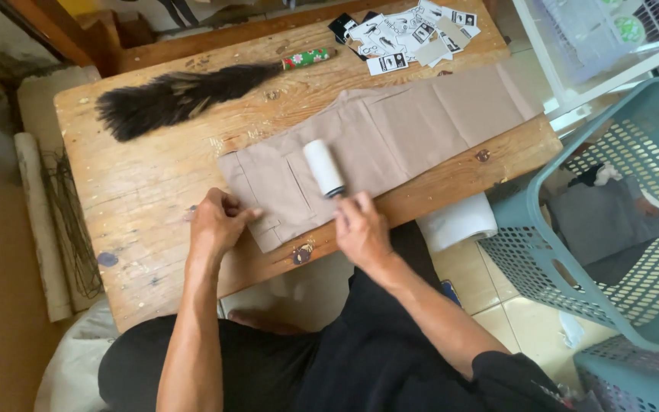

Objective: The person retrieves a pair of beige trousers from a laundry basket, lays them flat on a wooden table, and uses a lint roller to clean the fabric. They roll the garment tightly from the bottom up, repeatedly using the lint roller to smooth and clean the surface as they fold.

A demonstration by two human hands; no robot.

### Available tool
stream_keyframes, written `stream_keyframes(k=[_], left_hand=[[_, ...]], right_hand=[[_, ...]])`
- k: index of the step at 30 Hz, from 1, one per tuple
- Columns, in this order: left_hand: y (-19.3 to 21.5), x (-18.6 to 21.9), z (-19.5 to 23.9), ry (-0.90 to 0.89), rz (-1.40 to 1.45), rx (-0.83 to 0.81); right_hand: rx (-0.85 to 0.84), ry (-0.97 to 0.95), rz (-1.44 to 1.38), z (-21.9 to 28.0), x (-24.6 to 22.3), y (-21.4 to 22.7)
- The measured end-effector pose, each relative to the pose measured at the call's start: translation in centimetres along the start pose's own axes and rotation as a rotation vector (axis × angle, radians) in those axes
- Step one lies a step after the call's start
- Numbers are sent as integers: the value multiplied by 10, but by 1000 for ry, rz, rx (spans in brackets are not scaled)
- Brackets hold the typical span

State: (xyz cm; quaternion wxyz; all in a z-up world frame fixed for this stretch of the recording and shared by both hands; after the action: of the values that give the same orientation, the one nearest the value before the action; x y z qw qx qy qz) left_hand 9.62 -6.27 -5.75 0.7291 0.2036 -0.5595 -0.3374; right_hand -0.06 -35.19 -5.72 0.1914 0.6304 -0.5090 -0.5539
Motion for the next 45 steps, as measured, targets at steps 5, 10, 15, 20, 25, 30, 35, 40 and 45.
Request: stream_keyframes(k=[5, 10, 15, 20, 25, 30, 35, 40, 45], left_hand=[[-19, -7, -1, -54, -100, -47], [-14, 1, 2, -78, -89, -29], [-17, -4, -3, -76, -84, -47], [-13, 3, 7, -38, -114, -14], [-10, 14, 15, -88, -119, 58], [-12, 51, 39, -103, -19, 114], [-19, 52, 42, -135, 247, 177], [14, 23, 45, -42, 38, 79], [50, -26, 46, 103, -433, 104]], right_hand=[[-143, 227, -77, 57, -65, -13], [66, 49, 37, 10, 44, 49], [74, 71, -34, 47, 7, 26], [-34, 257, -105, 72, -49, 25], [153, 100, 34, 20, 81, 70], [196, -4, -62, 3, 108, 100], [138, -79, -141, 12, 96, 79], [51, -29, -188, 25, 48, 60], [-125, 124, -219, 51, -13, 28]])
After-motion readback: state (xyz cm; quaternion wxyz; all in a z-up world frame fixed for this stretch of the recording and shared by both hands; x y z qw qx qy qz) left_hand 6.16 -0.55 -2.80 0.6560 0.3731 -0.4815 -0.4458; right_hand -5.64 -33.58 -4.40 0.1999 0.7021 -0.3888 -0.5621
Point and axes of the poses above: each hand's wrist, its own z-axis away from the middle knuckle, its own y-axis out of the back of the hand, x = y × z, the point moved 10 cm from there along -z, towards the middle knuckle, and after that the axes turned 9 degrees about -y, right-handed, at the moved point
